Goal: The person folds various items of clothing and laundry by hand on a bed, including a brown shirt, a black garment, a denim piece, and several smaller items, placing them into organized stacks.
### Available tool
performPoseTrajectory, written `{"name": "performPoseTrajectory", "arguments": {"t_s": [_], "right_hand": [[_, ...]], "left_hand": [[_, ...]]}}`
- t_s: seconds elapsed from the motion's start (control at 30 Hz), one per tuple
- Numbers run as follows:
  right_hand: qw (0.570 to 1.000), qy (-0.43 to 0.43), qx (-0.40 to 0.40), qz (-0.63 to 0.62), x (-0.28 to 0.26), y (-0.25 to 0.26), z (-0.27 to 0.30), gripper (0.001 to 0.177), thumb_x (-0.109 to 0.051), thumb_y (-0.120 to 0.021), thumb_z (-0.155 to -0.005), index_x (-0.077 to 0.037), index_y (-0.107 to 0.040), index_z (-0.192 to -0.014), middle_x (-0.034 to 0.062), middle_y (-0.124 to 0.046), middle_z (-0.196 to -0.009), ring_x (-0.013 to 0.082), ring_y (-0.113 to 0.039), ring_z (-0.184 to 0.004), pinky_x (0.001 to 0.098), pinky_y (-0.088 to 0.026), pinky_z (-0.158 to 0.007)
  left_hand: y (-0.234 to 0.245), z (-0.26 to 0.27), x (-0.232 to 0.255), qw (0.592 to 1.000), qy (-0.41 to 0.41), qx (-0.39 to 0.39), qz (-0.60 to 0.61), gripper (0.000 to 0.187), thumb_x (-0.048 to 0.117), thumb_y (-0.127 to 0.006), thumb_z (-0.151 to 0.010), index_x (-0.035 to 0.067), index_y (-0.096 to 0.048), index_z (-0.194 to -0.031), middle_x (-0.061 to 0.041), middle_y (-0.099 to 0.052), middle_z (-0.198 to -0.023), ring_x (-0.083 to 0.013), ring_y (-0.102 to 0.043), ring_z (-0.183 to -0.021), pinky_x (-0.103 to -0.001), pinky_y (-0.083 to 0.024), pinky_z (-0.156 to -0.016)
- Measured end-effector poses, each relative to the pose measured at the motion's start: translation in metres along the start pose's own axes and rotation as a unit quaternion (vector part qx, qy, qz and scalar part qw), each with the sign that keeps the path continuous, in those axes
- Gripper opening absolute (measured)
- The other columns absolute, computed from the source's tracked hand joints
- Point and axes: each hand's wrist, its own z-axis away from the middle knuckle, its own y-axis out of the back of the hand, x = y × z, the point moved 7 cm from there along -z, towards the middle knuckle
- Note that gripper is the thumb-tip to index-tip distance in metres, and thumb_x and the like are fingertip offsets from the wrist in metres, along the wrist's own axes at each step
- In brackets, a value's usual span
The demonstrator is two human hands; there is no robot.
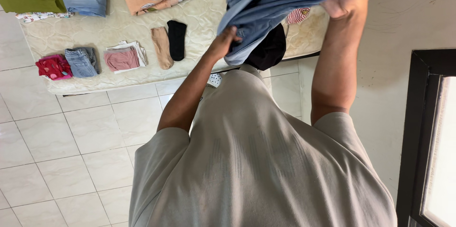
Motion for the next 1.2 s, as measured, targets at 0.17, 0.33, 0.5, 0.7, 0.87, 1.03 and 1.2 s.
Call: {"name": "performPoseTrajectory", "arguments": {"t_s": [0.17,0.33,0.5,0.7,0.87,1.03,1.2], "right_hand": [[0.996,0.035,-0.06,0.064,-0.033,-0.04,0.03,0.017,0.01,-0.055,-0.106,0.005,-0.065,-0.119,0.0147,-0.075,-0.111,0.0204,-0.071,-0.088,0.0287,-0.056,-0.078],[0.993,0.063,-0.091,0.041,-0.037,-0.062,0.054,0.06,0.017,-0.051,-0.101,-0.004,-0.045,-0.156,0.0128,-0.072,-0.124,0.017,-0.073,-0.103,0.0286,-0.06,-0.097],[0.992,0.103,0.068,0.037,-0.041,-0.038,0.058,0.052,0.024,-0.049,-0.091,0.006,-0.05,-0.141,0.0178,-0.071,-0.118,0.0186,-0.07,-0.097,0.0274,-0.057,-0.091],[0.967,0.183,0.093,0.15,-0.033,0.022,0.064,0.019,0.017,-0.056,-0.107,0.003,-0.063,-0.117,0.0075,-0.067,-0.1,0.0096,-0.062,-0.086,0.0221,-0.051,-0.082],[0.954,0.156,0.133,0.221,-0.004,0.049,0.082,0.025,0.017,-0.06,-0.104,0.0,-0.065,-0.121,0.0032,-0.065,-0.101,0.0079,-0.056,-0.085,0.0195,-0.044,-0.074],[0.956,0.083,0.068,0.275,0.019,0.025,0.081,0.036,0.016,-0.056,-0.102,0.001,-0.066,-0.133,-0.0003,-0.066,-0.109,0.0039,-0.055,-0.087,0.0178,-0.042,-0.079],[0.925,0.082,0.055,0.366,0.015,0.019,0.08,0.036,0.016,-0.055,-0.1,0.001,-0.069,-0.129,-0.003,-0.064,-0.106,0.0021,-0.049,-0.082,0.0193,-0.038,-0.073]], "left_hand": [[0.058,-0.01,0.039,0.892,-0.11,0.157,0.409,0.096,0.045,-0.07,-0.097,0.001,-0.01,-0.159,-0.015,-0.071,-0.125,-0.0162,-0.062,-0.083,-0.029,-0.051,-0.075],[0.107,-0.001,0.097,0.858,-0.279,0.222,0.369,0.12,0.036,-0.086,-0.097,0.005,0.009,-0.164,-0.019,-0.069,-0.111,-0.0233,-0.067,-0.104,-0.038,-0.053,-0.104],[0.11,0.02,0.127,0.8,-0.227,0.435,-0.344,0.111,0.063,-0.078,-0.088,0.002,-0.017,-0.159,-0.016,-0.071,-0.097,-0.0292,-0.072,-0.093,-0.05,-0.042,-0.104],[0.105,0.031,0.091,0.907,-0.063,0.322,-0.266,0.097,0.051,-0.078,-0.096,0.001,-0.022,-0.157,-0.024,-0.072,-0.097,-0.039,-0.073,-0.081,-0.046,-0.059,-0.069],[0.105,0.051,0.08,0.884,-0.081,0.351,-0.299,0.077,0.029,-0.082,-0.085,0.001,-0.038,-0.143,-0.023,-0.072,-0.1,-0.0367,-0.074,-0.076,-0.043,-0.06,-0.061],[0.089,0.035,0.007,0.89,0.047,0.227,-0.393,0.024,0.011,-0.076,-0.084,0.01,-0.066,-0.106,-0.017,-0.073,-0.092,-0.0357,-0.073,-0.088,-0.046,-0.058,-0.076],[0.079,0.031,-0.049,0.965,0.036,0.228,0.122,0.018,0.017,-0.068,-0.092,0.007,-0.073,-0.107,-0.012,-0.072,-0.095,-0.0303,-0.067,-0.088,-0.046,-0.055,-0.079]]}}
